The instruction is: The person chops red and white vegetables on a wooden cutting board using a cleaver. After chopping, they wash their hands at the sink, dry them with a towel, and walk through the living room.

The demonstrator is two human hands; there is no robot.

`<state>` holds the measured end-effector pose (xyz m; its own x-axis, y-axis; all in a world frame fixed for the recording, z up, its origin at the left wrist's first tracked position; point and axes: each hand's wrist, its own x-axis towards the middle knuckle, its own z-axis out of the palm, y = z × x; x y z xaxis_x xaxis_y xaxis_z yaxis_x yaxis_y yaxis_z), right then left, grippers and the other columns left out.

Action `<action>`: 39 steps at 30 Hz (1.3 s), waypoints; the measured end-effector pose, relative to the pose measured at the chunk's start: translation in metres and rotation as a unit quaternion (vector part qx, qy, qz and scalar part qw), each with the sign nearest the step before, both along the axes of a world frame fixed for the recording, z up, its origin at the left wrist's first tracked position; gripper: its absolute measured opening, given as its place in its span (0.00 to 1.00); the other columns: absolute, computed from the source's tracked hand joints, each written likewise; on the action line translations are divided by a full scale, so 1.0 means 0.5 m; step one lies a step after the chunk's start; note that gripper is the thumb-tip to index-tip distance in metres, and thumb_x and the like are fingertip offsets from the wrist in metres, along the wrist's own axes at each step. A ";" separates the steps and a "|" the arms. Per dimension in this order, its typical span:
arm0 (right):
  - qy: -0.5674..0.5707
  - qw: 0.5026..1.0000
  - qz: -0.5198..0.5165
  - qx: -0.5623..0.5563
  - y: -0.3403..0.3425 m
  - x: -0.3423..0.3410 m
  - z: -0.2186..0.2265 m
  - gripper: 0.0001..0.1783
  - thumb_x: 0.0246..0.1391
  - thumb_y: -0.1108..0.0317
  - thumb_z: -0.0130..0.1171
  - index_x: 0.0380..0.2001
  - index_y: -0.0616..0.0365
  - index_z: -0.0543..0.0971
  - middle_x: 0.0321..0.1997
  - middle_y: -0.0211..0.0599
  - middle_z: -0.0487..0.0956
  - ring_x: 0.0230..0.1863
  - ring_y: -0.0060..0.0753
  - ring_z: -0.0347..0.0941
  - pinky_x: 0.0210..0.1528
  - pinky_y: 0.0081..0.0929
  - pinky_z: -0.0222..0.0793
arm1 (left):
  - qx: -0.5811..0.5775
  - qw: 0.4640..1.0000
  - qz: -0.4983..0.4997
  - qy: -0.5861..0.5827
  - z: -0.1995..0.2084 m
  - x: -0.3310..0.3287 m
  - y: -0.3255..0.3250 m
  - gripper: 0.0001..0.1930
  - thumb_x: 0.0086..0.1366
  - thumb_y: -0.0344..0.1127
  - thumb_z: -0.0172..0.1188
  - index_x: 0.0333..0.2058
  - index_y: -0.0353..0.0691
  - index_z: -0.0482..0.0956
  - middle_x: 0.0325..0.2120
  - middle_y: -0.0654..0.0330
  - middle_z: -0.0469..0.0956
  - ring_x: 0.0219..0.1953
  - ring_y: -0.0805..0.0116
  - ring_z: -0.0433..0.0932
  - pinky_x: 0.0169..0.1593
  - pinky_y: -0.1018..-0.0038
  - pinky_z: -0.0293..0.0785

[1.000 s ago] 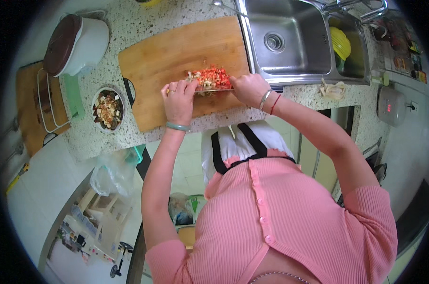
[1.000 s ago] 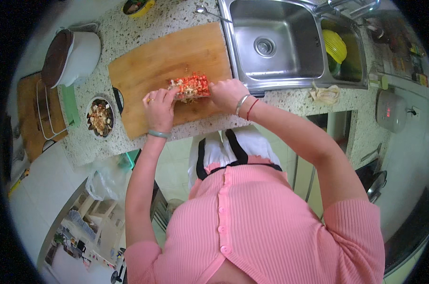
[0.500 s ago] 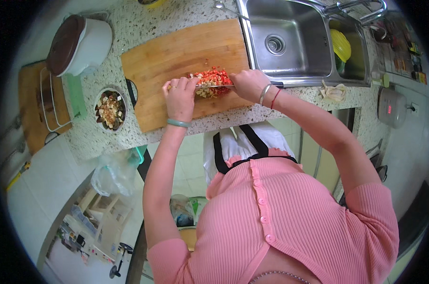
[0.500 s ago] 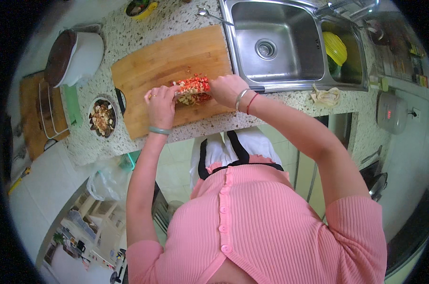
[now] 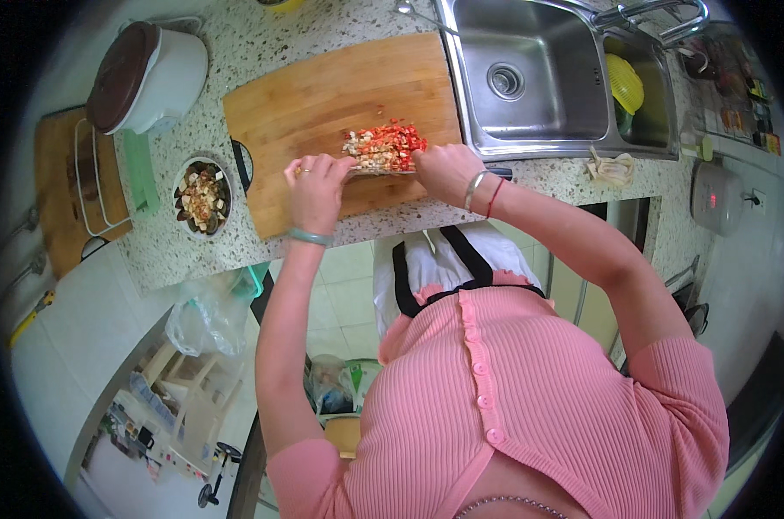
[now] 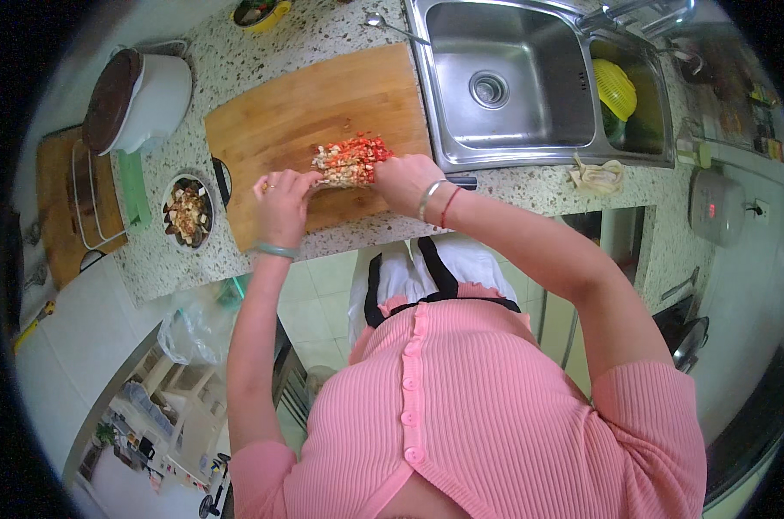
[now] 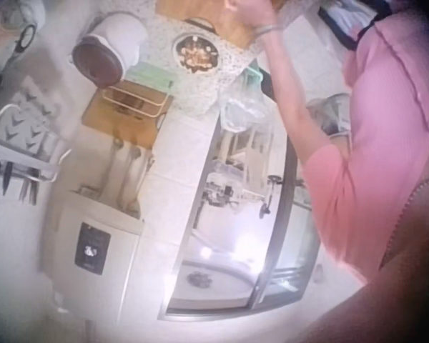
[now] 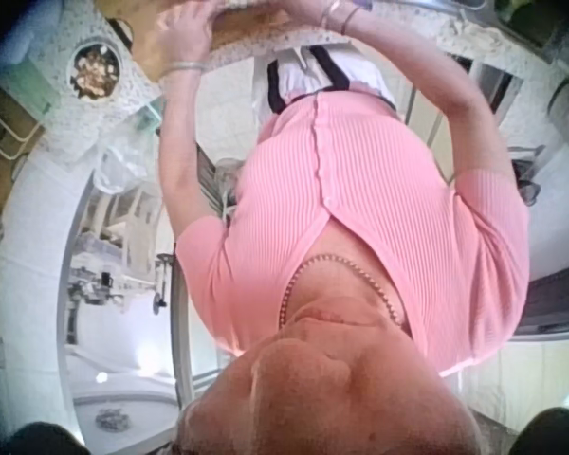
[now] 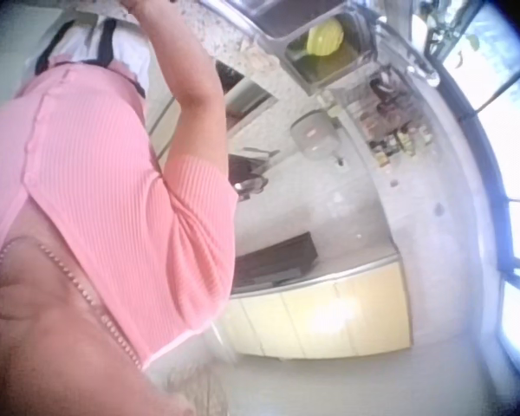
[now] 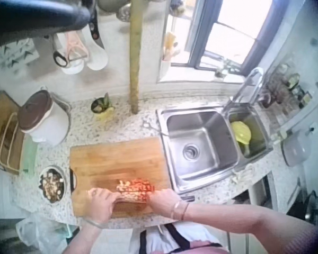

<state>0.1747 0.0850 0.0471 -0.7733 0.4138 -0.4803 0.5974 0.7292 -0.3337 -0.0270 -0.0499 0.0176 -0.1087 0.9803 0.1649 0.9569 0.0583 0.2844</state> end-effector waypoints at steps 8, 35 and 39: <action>0.007 1.000 -0.008 0.015 0.006 0.008 0.002 0.08 0.52 0.67 0.54 0.30 0.57 0.81 0.30 0.47 0.82 0.34 0.49 0.81 0.35 0.42 0.77 | 0.007 1.000 0.001 -0.011 0.005 0.018 0.001 0.10 0.57 0.33 0.62 0.38 0.55 0.80 0.30 0.70 0.73 0.40 0.67 0.71 0.53 0.61 0.59; 0.015 0.999 -0.008 0.037 0.054 0.021 -0.015 0.12 0.58 0.61 0.51 0.32 0.56 0.80 0.29 0.47 0.82 0.33 0.49 0.81 0.35 0.42 0.77 | 0.037 0.999 0.016 0.005 -0.013 0.045 0.054 0.12 0.54 0.30 0.63 0.38 0.54 0.80 0.29 0.68 0.72 0.39 0.65 0.72 0.53 0.62 0.60; -0.039 0.999 -0.003 0.009 0.078 -0.006 0.020 0.13 0.57 0.60 0.53 0.31 0.57 0.82 0.32 0.48 0.83 0.36 0.48 0.81 0.38 0.40 0.77 | 0.035 0.999 0.010 -0.018 0.005 0.021 0.063 0.11 0.54 0.31 0.64 0.36 0.54 0.79 0.29 0.68 0.72 0.39 0.66 0.72 0.53 0.62 0.60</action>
<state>0.1716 0.1241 0.0570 -0.7317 0.4275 -0.5308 0.6254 0.7308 -0.2735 -0.0167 -0.0183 0.0201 -0.1353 0.9639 0.2294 0.9450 0.0560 0.3221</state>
